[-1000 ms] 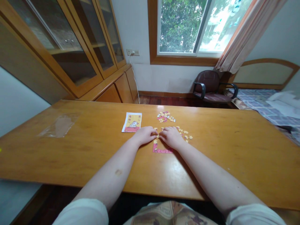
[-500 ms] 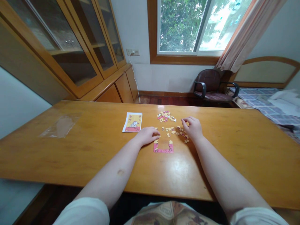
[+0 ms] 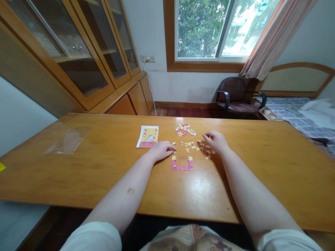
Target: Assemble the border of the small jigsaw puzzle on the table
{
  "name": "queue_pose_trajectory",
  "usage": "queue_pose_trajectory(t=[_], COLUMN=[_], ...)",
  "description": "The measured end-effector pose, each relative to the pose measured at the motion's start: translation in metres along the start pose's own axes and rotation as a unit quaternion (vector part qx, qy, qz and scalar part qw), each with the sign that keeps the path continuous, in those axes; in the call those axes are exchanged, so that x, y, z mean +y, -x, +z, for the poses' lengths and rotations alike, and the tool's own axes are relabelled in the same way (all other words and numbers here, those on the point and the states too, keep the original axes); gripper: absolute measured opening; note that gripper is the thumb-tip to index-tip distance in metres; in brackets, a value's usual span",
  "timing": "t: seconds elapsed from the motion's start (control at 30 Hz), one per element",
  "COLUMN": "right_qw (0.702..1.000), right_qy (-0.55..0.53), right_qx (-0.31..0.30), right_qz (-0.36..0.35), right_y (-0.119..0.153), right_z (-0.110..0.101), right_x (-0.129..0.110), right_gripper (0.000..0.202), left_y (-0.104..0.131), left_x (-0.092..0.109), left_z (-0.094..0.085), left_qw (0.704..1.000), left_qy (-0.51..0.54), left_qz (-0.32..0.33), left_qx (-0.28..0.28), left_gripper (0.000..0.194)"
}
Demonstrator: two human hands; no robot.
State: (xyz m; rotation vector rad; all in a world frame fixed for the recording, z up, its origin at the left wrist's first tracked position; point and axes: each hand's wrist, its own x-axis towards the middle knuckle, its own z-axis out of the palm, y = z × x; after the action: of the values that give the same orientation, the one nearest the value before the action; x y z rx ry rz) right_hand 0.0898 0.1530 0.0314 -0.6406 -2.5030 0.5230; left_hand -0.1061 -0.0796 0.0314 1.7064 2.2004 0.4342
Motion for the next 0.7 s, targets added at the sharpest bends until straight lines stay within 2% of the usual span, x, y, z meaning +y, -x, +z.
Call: queue_pose_trajectory(t=[0.1, 0.2, 0.3, 0.43, 0.7], right_qw=[0.995, 0.985, 0.973, 0.964, 0.956], right_qy=[0.002, 0.016, 0.036, 0.041, 0.052], right_qx=[-0.093, -0.153, -0.196, -0.238, -0.267], right_qz=[0.033, 0.084, 0.120, 0.110, 0.106], right_y=[-0.003, -0.004, -0.003, -0.002, -0.003], right_z=[-0.011, -0.021, -0.026, -0.023, -0.018], right_x=[0.002, 0.005, 0.007, 0.004, 0.002], right_gripper=[0.026, 0.025, 0.022, 0.019, 0.019], left_y=[0.001, 0.004, 0.006, 0.007, 0.005], left_x=[0.002, 0.006, 0.010, 0.011, 0.008], left_z=[-0.001, -0.002, -0.002, -0.002, -0.002], left_qw=[1.000, 0.999, 0.998, 0.997, 0.996], left_qy=[0.001, 0.005, 0.006, 0.003, -0.003], left_qz=[0.004, 0.031, 0.060, 0.066, 0.074], left_qx=[0.007, 0.002, -0.026, -0.045, -0.045], left_gripper=[0.023, 0.021, 0.018, 0.015, 0.015])
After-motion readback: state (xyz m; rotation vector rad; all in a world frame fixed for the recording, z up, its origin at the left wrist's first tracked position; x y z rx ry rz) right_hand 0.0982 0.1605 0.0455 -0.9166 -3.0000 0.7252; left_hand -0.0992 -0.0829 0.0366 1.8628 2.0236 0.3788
